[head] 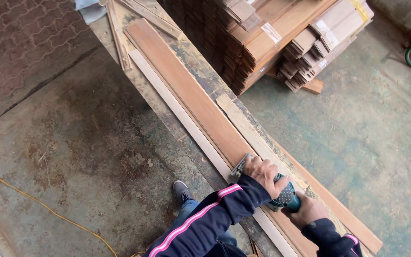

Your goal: Sanding wooden planks using an orbital sander.

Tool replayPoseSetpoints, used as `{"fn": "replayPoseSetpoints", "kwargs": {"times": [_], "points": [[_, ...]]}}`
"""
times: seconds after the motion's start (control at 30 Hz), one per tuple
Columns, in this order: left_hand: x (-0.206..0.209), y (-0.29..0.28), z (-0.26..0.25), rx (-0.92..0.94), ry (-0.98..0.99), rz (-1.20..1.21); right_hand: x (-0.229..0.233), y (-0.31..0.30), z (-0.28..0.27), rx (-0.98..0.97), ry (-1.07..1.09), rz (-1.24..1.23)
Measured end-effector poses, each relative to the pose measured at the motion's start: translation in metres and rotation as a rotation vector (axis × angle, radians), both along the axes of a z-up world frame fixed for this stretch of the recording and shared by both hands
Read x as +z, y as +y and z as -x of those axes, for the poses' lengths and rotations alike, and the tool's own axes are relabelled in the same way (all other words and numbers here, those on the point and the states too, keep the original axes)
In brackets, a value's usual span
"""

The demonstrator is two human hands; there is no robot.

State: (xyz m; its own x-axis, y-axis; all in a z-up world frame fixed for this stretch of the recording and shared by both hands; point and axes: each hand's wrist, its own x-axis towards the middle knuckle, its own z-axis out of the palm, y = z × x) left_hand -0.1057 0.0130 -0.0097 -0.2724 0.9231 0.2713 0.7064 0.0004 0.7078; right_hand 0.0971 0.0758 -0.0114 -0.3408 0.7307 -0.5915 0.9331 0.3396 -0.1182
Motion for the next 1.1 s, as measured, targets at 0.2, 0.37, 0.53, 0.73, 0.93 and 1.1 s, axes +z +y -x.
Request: {"fn": "replayPoseSetpoints", "kwargs": {"times": [0.2, 0.37, 0.53, 0.73, 0.93, 1.1], "points": [[0.013, 0.027, 0.106, 0.184, 0.013, 0.169, 0.006, 0.021, 0.126, 0.015, 0.007, -0.018], [-0.008, 0.042, 0.186, 0.211, -0.002, 0.085, 0.025, 0.028, 0.219, -0.002, 0.041, -0.009], [-0.008, 0.065, 0.261, 0.206, 0.035, 0.084, 0.026, 0.046, 0.292, -0.018, 0.099, -0.01], [-0.009, 0.095, 0.346, 0.224, 0.055, 0.117, 0.027, 0.073, 0.376, 0.006, 0.135, -0.015], [-0.009, 0.109, 0.448, 0.244, 0.035, 0.186, 0.031, 0.097, 0.48, 0.068, 0.088, 0.002], [-0.013, 0.12, 0.536, 0.296, 0.087, 0.167, 0.036, 0.112, 0.565, 0.121, 0.154, 0.026]]}}
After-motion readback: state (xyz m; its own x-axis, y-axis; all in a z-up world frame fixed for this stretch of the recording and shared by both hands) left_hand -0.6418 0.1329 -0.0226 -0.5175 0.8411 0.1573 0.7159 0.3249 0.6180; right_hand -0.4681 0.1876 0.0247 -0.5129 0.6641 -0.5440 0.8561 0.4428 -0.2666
